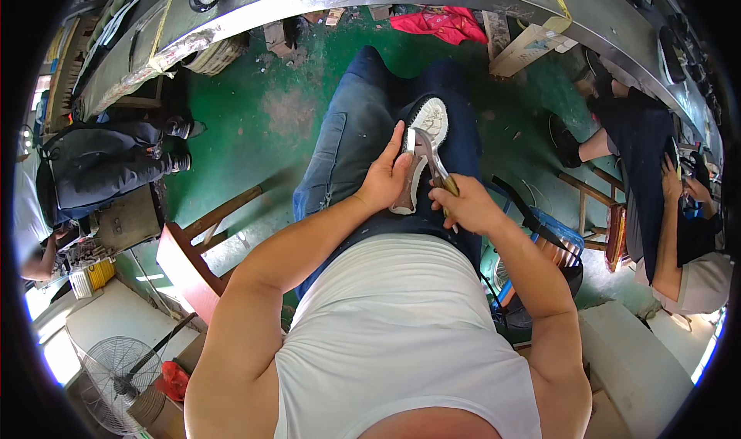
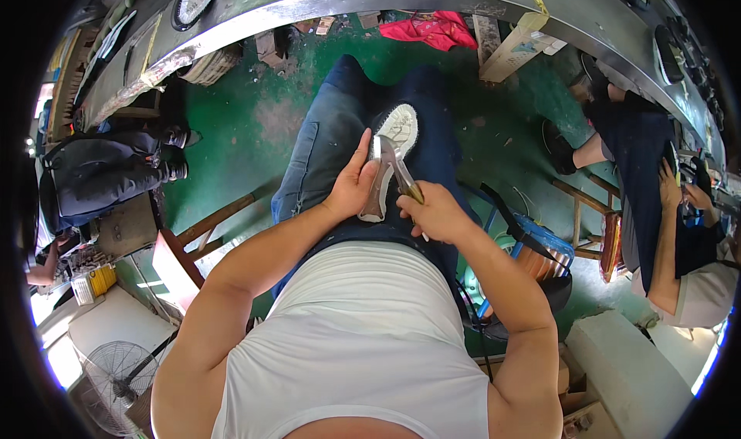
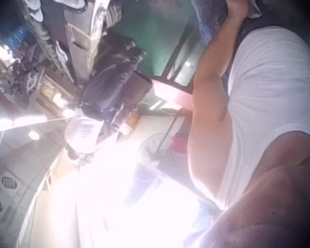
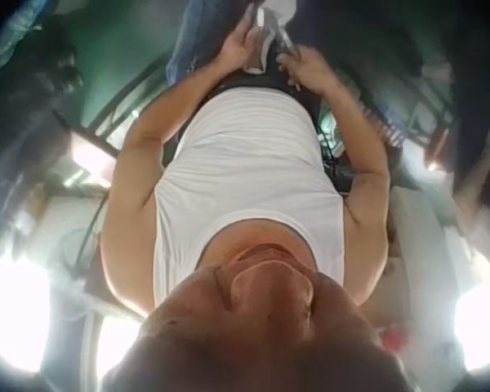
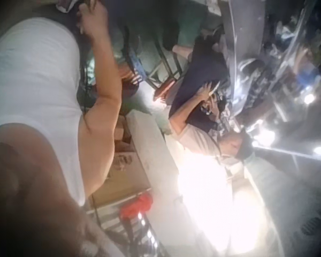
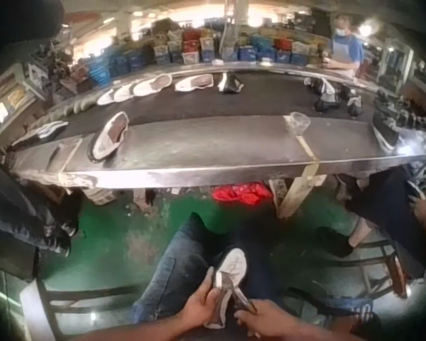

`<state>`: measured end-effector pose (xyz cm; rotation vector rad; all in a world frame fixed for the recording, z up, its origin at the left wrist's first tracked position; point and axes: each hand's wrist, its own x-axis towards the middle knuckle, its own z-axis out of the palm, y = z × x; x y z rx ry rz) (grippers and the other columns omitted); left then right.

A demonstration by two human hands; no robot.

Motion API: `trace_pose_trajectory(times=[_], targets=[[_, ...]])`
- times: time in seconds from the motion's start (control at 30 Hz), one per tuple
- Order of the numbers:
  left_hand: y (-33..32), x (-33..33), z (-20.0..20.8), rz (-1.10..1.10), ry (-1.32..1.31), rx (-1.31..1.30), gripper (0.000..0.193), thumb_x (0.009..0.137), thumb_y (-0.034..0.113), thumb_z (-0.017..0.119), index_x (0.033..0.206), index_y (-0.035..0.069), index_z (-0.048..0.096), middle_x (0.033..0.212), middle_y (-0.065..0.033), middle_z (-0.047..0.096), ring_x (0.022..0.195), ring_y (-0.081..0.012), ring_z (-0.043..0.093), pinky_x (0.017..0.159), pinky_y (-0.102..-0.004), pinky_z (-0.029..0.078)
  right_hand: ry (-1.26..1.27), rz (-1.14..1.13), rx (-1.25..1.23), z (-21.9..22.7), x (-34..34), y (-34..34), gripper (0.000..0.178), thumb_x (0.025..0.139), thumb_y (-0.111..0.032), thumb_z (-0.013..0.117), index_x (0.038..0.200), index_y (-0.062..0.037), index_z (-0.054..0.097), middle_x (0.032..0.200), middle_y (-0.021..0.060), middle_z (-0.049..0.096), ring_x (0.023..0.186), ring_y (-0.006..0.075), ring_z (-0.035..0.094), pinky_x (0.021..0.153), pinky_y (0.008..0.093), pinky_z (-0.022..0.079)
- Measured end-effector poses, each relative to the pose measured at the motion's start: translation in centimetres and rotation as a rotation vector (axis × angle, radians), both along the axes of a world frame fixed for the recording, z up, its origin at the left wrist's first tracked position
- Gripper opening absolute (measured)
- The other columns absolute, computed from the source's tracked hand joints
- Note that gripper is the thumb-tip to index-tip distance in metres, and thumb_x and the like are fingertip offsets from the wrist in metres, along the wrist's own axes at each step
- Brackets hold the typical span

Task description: Manually lasting shoes by pulling and hammering the upper over the last using pincers and a hammer.

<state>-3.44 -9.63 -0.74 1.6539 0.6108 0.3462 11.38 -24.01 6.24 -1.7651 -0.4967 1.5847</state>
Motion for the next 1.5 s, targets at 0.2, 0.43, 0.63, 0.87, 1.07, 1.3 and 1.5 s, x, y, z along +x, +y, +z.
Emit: trace_pose_trajectory(times=[0.2,0.43,0.63,0.87,1.07,1.3,1.5], targets=[[0.8,0.3,0.3,-0.154,-0.001,0.416,0.053,0.101,0.011,0.046,0.153,0.012,0.034,0.147,-0.0291,0.041,0.133,-0.0435,0.046,0.11,-0.0386,0.041,0.206,-0.087,0.078,-1.7,0.1,-2.1,0.023,0.098,-0.019,0.059,0.109,0.0014,0.061,0.082,0.0068,0.065,0.057,0.0119,0.06,0.048,0.0255,0.047],[0.8,0.7,2.1,-0.203,0.215,0.41,0.048,0.098,0.007,0.048,0.146,0.011,0.045,0.138,-0.0281,0.052,0.128,-0.0452,0.05,0.109,-0.0424,0.042,-0.073,-0.032,0.056,3.2,3.9,-0.9,0.035,0.103,-0.032,0.05,0.098,0.0018,0.06,0.077,0.0083,0.066,0.058,0.0141,0.062,0.05,0.0258,0.047],[1.0,0.3,1.3,-0.313,0.171,0.575,0.054,0.099,0.018,0.049,0.151,0.021,0.037,0.135,-0.0356,0.049,0.107,-0.0496,0.062,0.091,-0.0465,0.054,-0.38,0.179,0.037,0.8,4.8,2.6,0.042,0.105,-0.036,0.044,0.089,0.0003,0.057,0.073,0.0087,0.062,0.062,0.0168,0.062,0.062,0.0329,0.049],[2.3,0.7,3.9,-0.19,0.456,0.03,0.076,0.097,0.029,0.059,0.156,0.002,0.019,0.142,-0.0312,0.048,0.132,-0.0419,0.049,0.108,-0.0391,0.042,-0.831,0.37,0.316,0.7,2.8,1.1,0.042,0.101,-0.038,0.05,0.095,0.0028,0.058,0.083,0.0249,0.066,0.08,0.0445,0.064,0.073,0.0508,0.049],[4.8,1.2,3.5,-0.318,0.291,-0.517,0.077,0.093,0.024,0.07,0.155,0.011,0.027,0.124,-0.004,0.06,0.109,-0.0125,0.058,0.086,-0.0306,0.052,-0.562,0.325,0.088,1.9,2.2,-0.6,0.034,0.097,-0.033,0.057,0.095,0.0013,0.059,0.083,0.0245,0.066,0.079,0.0434,0.064,0.073,0.0487,0.05],[5.4,1.4,2.5,-0.32,0.379,-0.624,0.077,0.092,0.024,0.072,0.154,0.02,0.029,0.12,-0.0018,0.061,0.105,-0.0133,0.06,0.079,-0.0346,0.054,-0.452,0.749,0.027,5.0,1.8,-2.2,0.025,0.091,-0.02,0.061,0.101,0.0028,0.063,0.088,0.0225,0.068,0.088,0.0423,0.066,0.079,0.0465,0.051],[5.3,1.7,2.9,-0.327,0.422,-0.6,0.075,0.092,0.024,0.072,0.154,0.02,0.03,0.122,-0.0032,0.061,0.108,-0.0142,0.06,0.081,-0.0363,0.054,-0.937,0.931,0.138,4.9,-0.6,-0.7,0.025,0.089,-0.016,0.064,0.104,0.0036,0.061,0.094,0.0197,0.066,0.087,0.0383,0.067,0.075,0.0454,0.054]])
